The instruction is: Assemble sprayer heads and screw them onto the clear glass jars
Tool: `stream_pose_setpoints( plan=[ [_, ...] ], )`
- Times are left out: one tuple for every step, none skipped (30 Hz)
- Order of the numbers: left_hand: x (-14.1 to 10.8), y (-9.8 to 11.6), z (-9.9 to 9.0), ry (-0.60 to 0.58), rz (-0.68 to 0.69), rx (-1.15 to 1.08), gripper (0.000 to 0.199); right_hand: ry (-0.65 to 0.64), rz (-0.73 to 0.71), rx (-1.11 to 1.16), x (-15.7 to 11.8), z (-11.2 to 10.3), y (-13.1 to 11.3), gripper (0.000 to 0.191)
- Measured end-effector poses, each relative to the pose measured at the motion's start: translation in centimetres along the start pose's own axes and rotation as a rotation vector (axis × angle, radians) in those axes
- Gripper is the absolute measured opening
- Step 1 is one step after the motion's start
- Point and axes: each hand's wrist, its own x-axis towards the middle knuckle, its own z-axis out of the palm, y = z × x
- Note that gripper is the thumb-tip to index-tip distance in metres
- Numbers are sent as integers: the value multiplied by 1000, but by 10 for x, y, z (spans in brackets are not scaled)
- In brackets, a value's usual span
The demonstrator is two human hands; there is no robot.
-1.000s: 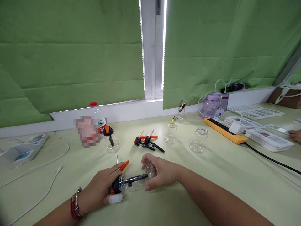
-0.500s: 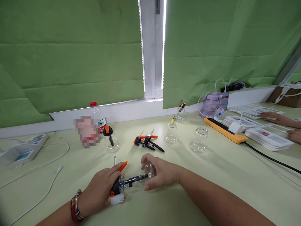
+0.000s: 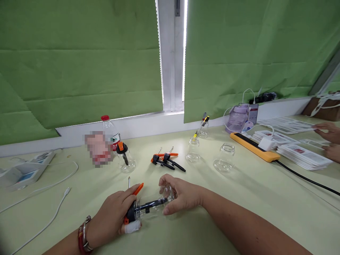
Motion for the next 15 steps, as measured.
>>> stream_pose_setpoints(
  plan=[
    [0,0,0,2,2,1,50,0,-1,8,0,0,1,68],
    [-1,0,1,5,6,2,50,1,-2,19,0,-1,1,68],
    [-1,0,1,12,10,2,49,-1,-1,32,1,-1,2,67],
    [-2,0,1,20,14,1,48,-3,2,43,1,-1,2,67],
    [-2,0,1,28,18,1,48,-5,5,50,1,-1,2,66],
    [-2,0,1,35,22,-1,48,-8,8,56,1,-1,2,66],
    [-2,1,1,41,26,-3,48,-12,13,62,1,-1,2,66],
    [-2,2,0,46,30,-2,48,-14,19,74,1,0,2,65],
    [-2,3,0,51,34,3,48,-8,24,93,2,1,2,62],
    [-2,4,0,54,37,11,48,3,28,116,2,2,2,59],
    [-2,5,0,58,40,21,47,16,31,137,2,3,2,56],
    [-1,6,0,61,43,32,47,30,33,152,2,4,2,53],
    [-1,6,0,63,46,42,47,41,33,158,2,5,2,52],
    [-1,6,0,64,47,50,46,46,31,158,2,6,2,51],
    [-1,6,0,65,48,55,46,46,29,154,2,6,2,51]
  ],
)
